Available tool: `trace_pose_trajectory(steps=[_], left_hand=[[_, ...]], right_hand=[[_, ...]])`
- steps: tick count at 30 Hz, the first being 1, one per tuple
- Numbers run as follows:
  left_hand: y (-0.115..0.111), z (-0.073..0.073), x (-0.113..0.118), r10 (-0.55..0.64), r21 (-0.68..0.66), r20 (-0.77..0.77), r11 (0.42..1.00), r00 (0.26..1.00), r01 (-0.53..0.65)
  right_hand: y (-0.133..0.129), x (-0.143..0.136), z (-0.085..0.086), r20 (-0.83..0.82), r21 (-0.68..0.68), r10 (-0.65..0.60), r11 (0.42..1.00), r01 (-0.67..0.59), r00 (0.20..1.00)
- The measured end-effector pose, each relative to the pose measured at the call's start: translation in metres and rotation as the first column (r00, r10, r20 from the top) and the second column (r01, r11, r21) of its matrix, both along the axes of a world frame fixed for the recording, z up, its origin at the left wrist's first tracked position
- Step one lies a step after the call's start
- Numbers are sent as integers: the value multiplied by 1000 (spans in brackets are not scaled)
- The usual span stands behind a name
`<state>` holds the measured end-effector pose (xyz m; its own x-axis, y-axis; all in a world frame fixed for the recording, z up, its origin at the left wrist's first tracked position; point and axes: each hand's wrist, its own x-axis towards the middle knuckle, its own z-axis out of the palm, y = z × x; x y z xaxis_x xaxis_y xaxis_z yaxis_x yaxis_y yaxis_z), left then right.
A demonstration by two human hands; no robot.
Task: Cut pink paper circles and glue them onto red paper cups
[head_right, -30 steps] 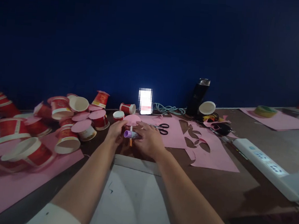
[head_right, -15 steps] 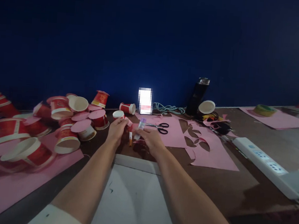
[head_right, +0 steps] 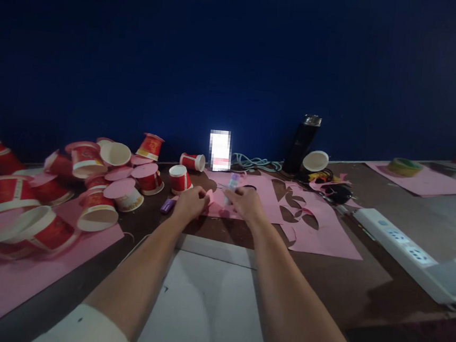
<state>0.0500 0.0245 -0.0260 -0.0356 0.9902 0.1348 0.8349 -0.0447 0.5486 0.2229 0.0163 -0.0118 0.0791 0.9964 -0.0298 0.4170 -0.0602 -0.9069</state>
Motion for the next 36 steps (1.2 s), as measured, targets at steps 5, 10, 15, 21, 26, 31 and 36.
trace_pose_trajectory(steps=[5,10,15,21,26,31,36], left_hand=[[3,-2,0,-31,-7,47,999,998,31],[6,-6,-3,-44,-5,50,999,998,45],[4,-5,-4,-95,25,7,995,995,95],[3,-4,-4,-108,26,6,994,994,108],[2,-2,-3,-91,16,-28,996,995,92],[0,0,-3,-102,10,-56,995,993,103],[-1,3,-3,-107,-19,-78,994,991,106]], right_hand=[[-3,-6,5,64,180,9,984,-20,998],[-7,-15,-3,194,194,59,976,-97,979],[-6,-17,-8,312,231,60,963,-137,948],[-7,-21,-10,368,234,116,949,-213,923],[-7,-21,-12,404,215,171,937,-275,899],[-6,-21,-11,486,184,162,942,-282,859],[-8,-18,-4,580,138,148,951,-275,801]])
